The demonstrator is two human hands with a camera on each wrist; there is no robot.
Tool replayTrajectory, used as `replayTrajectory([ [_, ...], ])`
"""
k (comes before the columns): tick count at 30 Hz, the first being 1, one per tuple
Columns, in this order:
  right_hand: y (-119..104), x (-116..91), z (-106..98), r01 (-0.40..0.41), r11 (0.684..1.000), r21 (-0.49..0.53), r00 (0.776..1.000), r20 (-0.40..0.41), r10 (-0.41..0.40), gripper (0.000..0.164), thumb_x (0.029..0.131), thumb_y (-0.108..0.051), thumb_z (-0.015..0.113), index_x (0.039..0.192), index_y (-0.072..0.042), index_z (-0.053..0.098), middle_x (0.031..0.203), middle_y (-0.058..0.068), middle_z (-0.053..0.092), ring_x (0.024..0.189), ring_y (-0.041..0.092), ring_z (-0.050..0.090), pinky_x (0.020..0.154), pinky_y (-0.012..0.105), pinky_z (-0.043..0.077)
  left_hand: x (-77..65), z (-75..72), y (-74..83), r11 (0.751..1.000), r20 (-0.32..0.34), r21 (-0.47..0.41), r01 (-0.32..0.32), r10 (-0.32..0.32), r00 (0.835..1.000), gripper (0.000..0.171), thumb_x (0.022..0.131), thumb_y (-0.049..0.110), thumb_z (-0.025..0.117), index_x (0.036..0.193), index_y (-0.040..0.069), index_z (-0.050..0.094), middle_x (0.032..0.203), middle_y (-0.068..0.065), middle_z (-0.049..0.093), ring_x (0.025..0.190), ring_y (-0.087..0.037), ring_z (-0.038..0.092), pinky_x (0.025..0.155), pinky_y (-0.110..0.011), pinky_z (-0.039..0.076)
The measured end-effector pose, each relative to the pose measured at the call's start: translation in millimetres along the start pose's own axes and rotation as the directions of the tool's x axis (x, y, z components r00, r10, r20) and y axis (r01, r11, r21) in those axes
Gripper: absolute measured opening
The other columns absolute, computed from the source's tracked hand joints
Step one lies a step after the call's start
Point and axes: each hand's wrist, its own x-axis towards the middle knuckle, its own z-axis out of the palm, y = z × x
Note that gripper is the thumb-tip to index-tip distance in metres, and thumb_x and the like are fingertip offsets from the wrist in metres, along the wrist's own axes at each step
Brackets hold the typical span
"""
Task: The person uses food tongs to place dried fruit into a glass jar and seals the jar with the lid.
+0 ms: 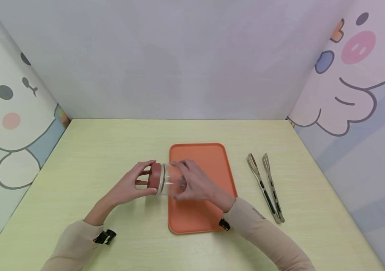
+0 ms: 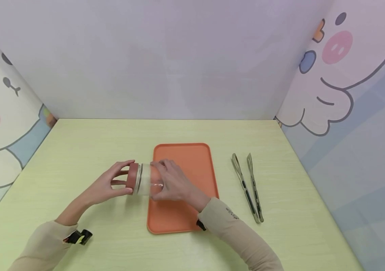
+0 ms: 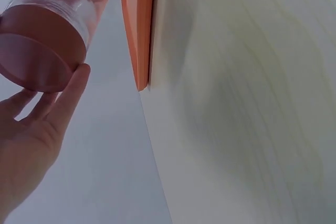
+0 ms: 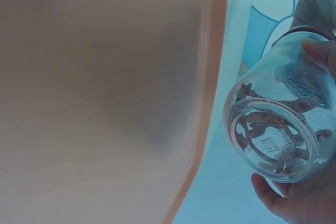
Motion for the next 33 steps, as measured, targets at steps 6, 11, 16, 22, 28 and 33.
replayTrajectory([
  [6,2,-1,-2,-0.005,1.000,-0.008,1.000,0.007,0.005,0.090,0.061,-0.051,0.071,0.133,-0.013,0.033,0.117,0.004,0.040,0.102,0.016,0.038,0.081,0.031,0.038,2.1,0.1,-17.1,0.999,0.013,0.049,-0.019,0.019,1.000,0.079,0.073,0.016,0.073,0.137,0.015,0.027,0.127,-0.008,0.034,0.113,-0.030,0.043,0.079,-0.030,0.046],
  [11,3,-2,-3,0.012,1.000,-0.018,1.000,-0.013,-0.012,0.090,0.060,-0.052,0.071,0.131,-0.011,0.035,0.115,0.004,0.041,0.101,0.017,0.039,0.081,0.031,0.038,0.2,0.0,-2.2,0.994,0.040,0.099,-0.038,0.034,0.999,0.082,0.073,0.012,0.073,0.139,0.010,0.024,0.128,-0.013,0.034,0.098,-0.032,0.054,0.070,-0.032,0.050],
  [16,5,-2,-3,0.015,1.000,-0.008,1.000,-0.017,-0.015,0.087,0.061,-0.050,0.071,0.130,-0.011,0.037,0.114,0.004,0.040,0.100,0.016,0.039,0.080,0.030,0.038,-2.8,-1.4,18.2,0.984,0.074,0.175,-0.017,0.004,0.997,0.083,0.073,0.009,0.072,0.139,0.005,0.023,0.132,-0.016,0.033,0.087,-0.026,0.058,0.060,-0.030,0.050],
  [22,5,-2,-3,0.005,1.000,-0.004,1.000,-0.014,-0.005,0.087,0.061,-0.050,0.071,0.130,-0.011,0.036,0.115,0.004,0.040,0.101,0.016,0.039,0.080,0.030,0.038,-3.2,-0.8,22.0,0.973,0.069,0.229,-0.017,0.001,0.998,0.087,0.072,0.008,0.073,0.139,0.002,0.019,0.134,-0.015,0.031,0.088,-0.025,0.056,0.058,-0.030,0.049],
  [28,5,-2,-3,0.005,1.000,-0.009,1.000,-0.017,-0.005,0.087,0.060,-0.052,0.071,0.130,-0.011,0.037,0.114,0.003,0.040,0.101,0.015,0.038,0.080,0.030,0.038,-1.8,-0.4,0.8,0.973,0.061,0.226,-0.051,0.038,0.997,0.084,0.074,0.014,0.072,0.139,0.006,0.019,0.132,-0.015,0.031,0.094,-0.026,0.053,0.064,-0.035,0.050],
  [33,5,-3,-3,0.013,1.000,-0.010,1.000,-0.009,-0.014,0.087,0.061,-0.053,0.069,0.130,-0.012,0.036,0.115,0.003,0.040,0.101,0.015,0.039,0.081,0.029,0.038,0.7,0.0,-14.1,0.982,0.025,0.190,-0.008,0.003,1.000,0.067,0.085,0.022,0.060,0.140,0.012,0.022,0.133,-0.010,0.035,0.098,-0.022,0.053,0.069,-0.030,0.048],
])
